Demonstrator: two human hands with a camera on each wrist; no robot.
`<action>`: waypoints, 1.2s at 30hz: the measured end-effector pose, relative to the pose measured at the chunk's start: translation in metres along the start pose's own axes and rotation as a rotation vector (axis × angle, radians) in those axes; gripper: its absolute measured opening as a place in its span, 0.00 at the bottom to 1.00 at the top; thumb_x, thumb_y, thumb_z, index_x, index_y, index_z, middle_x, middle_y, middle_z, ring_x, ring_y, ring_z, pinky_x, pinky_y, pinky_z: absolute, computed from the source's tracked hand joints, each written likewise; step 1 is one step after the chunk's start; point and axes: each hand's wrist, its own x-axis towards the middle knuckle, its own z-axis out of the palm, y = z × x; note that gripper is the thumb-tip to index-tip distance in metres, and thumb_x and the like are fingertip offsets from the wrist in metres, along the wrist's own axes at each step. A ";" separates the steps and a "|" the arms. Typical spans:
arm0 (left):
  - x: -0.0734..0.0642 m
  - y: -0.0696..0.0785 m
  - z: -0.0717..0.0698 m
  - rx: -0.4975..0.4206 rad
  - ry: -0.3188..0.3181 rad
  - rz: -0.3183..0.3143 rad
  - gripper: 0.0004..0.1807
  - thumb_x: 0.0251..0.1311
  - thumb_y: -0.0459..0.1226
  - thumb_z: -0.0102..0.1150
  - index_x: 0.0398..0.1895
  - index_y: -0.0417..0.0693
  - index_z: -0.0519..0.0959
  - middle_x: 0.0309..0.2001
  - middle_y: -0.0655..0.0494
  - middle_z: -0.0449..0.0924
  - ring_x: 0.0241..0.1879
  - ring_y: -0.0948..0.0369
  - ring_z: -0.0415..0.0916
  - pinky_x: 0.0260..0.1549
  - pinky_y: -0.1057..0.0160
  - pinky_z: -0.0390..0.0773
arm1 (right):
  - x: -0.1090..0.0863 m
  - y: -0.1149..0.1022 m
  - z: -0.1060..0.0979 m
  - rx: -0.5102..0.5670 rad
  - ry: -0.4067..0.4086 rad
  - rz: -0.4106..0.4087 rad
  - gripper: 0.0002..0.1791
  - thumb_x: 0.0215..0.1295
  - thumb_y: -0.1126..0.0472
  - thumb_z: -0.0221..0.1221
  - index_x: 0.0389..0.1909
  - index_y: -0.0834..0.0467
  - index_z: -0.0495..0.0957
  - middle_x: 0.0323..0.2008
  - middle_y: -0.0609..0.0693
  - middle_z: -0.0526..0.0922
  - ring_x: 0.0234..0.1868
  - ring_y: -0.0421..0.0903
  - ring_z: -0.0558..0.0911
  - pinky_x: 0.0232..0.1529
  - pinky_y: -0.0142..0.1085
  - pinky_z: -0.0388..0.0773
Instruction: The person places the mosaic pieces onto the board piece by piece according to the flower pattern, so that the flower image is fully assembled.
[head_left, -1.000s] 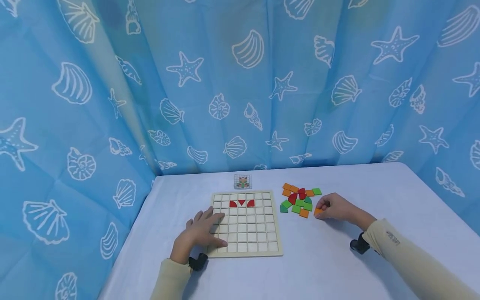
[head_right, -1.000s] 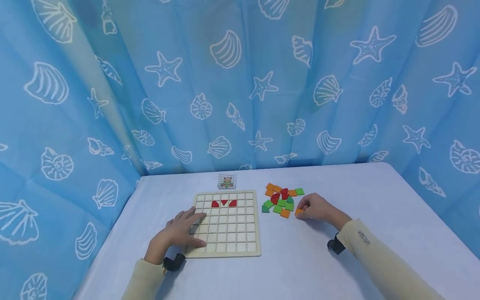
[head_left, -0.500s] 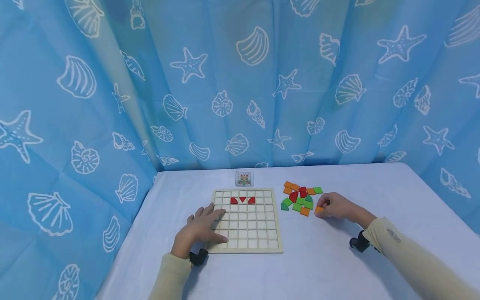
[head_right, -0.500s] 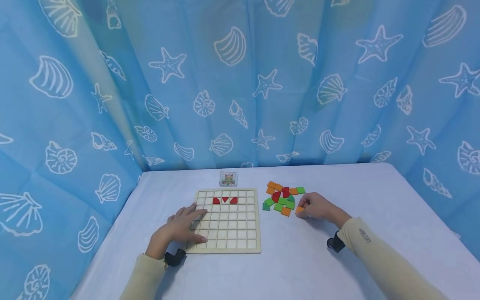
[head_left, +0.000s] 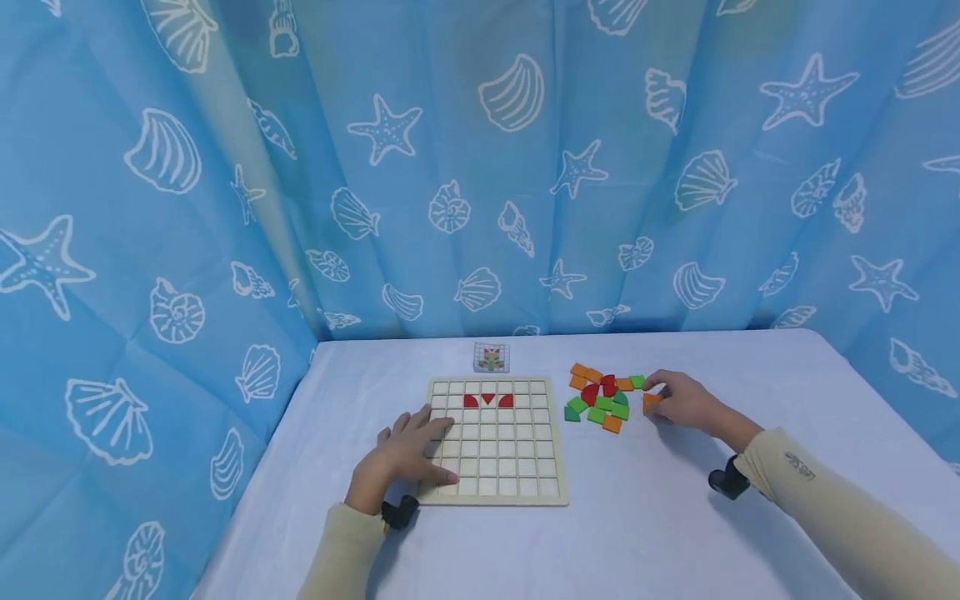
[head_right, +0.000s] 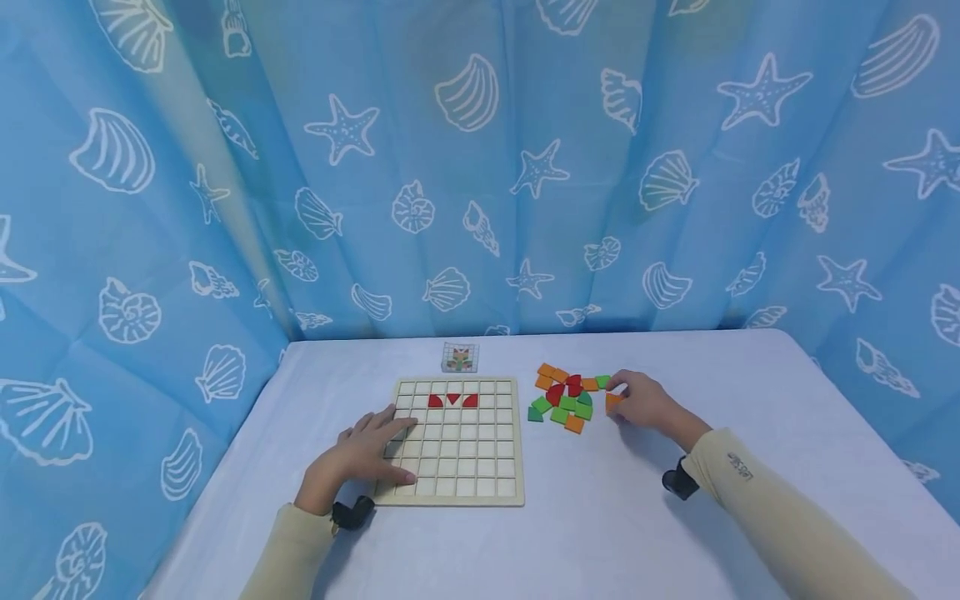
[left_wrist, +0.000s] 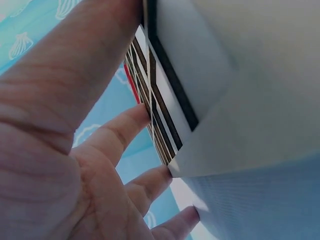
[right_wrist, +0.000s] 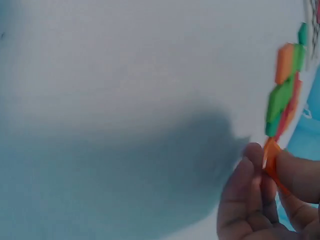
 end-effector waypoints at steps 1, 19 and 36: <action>0.000 0.000 0.000 0.000 -0.002 -0.006 0.51 0.42 0.59 0.75 0.73 0.62 0.65 0.79 0.46 0.49 0.76 0.38 0.43 0.69 0.29 0.46 | 0.000 -0.002 -0.002 0.004 0.013 -0.015 0.22 0.66 0.65 0.60 0.58 0.67 0.70 0.41 0.61 0.80 0.36 0.49 0.81 0.39 0.37 0.83; 0.000 0.002 -0.006 -0.015 -0.017 0.012 0.51 0.44 0.58 0.75 0.74 0.63 0.64 0.79 0.48 0.47 0.77 0.40 0.41 0.70 0.30 0.45 | 0.020 -0.062 0.000 0.054 0.105 -0.099 0.18 0.69 0.61 0.58 0.57 0.64 0.76 0.47 0.61 0.78 0.41 0.50 0.80 0.42 0.36 0.83; -0.002 0.003 -0.003 -0.013 -0.021 -0.031 0.51 0.43 0.58 0.76 0.73 0.65 0.64 0.79 0.49 0.48 0.78 0.41 0.41 0.71 0.32 0.44 | 0.030 -0.115 0.010 0.086 0.068 -0.175 0.18 0.71 0.61 0.54 0.57 0.65 0.76 0.49 0.62 0.80 0.48 0.58 0.81 0.44 0.40 0.82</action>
